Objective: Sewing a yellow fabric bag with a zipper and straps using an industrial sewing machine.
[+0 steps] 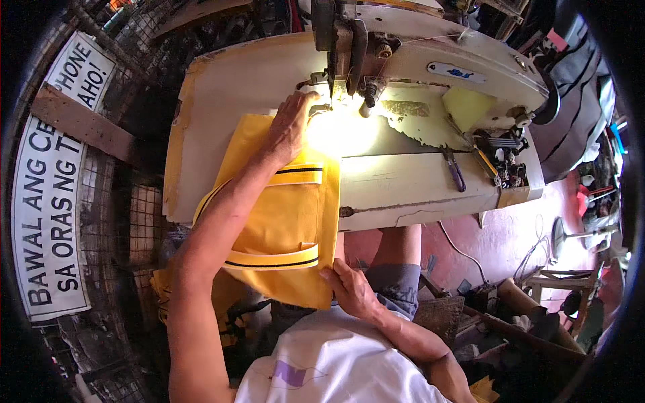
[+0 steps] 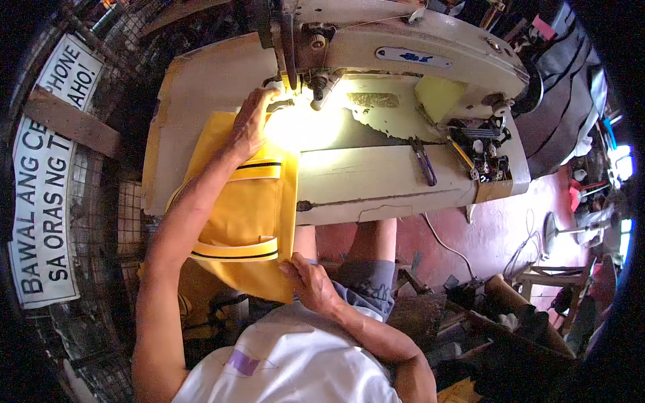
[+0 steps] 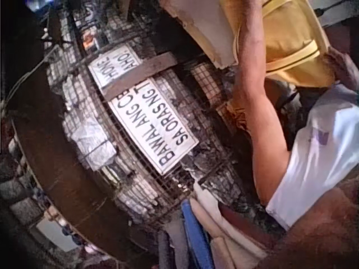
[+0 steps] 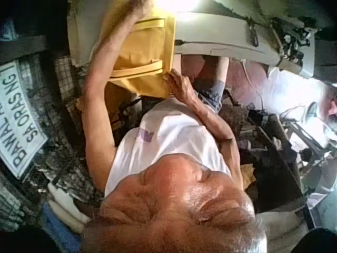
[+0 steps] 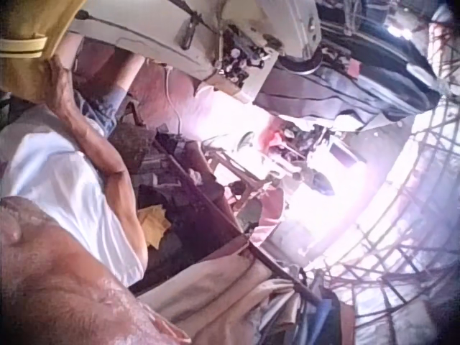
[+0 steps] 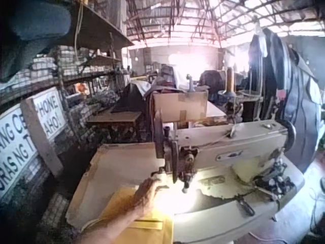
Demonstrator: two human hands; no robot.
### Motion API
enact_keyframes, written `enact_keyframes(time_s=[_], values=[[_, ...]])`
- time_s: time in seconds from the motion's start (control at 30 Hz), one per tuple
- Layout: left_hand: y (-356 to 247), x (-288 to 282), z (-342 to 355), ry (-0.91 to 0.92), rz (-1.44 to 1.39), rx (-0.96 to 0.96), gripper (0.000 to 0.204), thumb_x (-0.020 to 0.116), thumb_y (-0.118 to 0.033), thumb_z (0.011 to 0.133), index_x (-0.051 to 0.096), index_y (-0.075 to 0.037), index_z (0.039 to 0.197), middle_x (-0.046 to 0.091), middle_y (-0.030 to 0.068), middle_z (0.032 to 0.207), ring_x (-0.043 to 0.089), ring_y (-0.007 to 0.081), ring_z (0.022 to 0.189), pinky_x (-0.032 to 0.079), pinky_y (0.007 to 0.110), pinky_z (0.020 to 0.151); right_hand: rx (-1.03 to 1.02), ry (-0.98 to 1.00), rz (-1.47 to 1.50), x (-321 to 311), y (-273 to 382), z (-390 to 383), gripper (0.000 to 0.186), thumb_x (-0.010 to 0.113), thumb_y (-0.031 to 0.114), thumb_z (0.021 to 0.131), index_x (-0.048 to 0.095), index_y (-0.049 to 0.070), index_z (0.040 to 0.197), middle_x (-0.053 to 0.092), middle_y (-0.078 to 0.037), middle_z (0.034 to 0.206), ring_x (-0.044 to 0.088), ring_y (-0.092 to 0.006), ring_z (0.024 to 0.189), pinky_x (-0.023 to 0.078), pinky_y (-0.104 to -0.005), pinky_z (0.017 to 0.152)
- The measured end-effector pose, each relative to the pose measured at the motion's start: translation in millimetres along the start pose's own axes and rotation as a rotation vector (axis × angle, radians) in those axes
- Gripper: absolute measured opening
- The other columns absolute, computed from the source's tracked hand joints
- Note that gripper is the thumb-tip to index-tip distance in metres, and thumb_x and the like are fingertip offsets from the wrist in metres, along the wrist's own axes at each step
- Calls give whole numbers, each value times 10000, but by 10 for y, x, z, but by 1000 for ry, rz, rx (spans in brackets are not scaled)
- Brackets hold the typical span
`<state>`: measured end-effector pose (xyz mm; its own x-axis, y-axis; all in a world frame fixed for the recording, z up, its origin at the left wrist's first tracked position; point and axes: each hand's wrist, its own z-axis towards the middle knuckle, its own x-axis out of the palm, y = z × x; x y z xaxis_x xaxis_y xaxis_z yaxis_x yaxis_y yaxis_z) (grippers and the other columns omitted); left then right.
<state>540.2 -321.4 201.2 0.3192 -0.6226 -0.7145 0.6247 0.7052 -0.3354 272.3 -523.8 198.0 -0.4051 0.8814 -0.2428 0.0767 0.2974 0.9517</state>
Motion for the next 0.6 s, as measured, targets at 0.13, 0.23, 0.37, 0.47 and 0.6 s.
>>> enact_keyframes(time_s=[0.13, 0.23, 0.37, 0.47, 0.6], values=[[-79, -110, 9, 55, 16, -8, 200, 608, -87, 885, 595, -33, 1077, 588, 161, 1085, 563, 353, 1049, 459, 419, 930, 55, 148, -17, -90, 28, -33, 181, 561, 191, 998, 542, 12, 1015, 620, -251, 788, 633, -462, 771, 488, -471, 596], [-201, -134, -101, 106, 49, -108, 132, 580, -109, 909, 611, -32, 1012, 588, 146, 1045, 572, 345, 1014, 463, 422, 903, -206, -86, -264, -233, 216, -16, 159, 622, 118, 952, 577, 38, 1082, 653, -204, 846, 656, -388, 725, 509, -440, 596], [-365, -135, -248, 26, 46, -106, 161, 583, -110, 904, 617, -44, 1047, 586, 147, 1033, 575, 346, 1002, 466, 432, 887, -560, -381, -649, -583, 459, 396, 361, 723, 72, 840, 599, 13, 1174, 642, -125, 971, 635, -290, 790, 522, -389, 666], [-448, -181, -203, 46, 94, -126, 275, 560, -70, 897, 594, -62, 1170, 580, 160, 1122, 573, 348, 1041, 459, 425, 919, -707, -297, -756, -727, 498, 981, 415, 646, 131, 882, 559, -23, 1256, 580, -186, 1218, 580, -331, 1102, 461, -418, 923], [-476, -259, 11, 116, 11, -134, 541, 540, 5, 852, 444, -21, 1384, 518, 213, 1339, 513, 375, 1230, 414, 452, 1048, -752, -187, -908, -724, 432, 1308, 423, 580, 143, 893, 546, -44, 1271, 550, -198, 1313, 515, -328, 1262, 393, -438, 1040]])
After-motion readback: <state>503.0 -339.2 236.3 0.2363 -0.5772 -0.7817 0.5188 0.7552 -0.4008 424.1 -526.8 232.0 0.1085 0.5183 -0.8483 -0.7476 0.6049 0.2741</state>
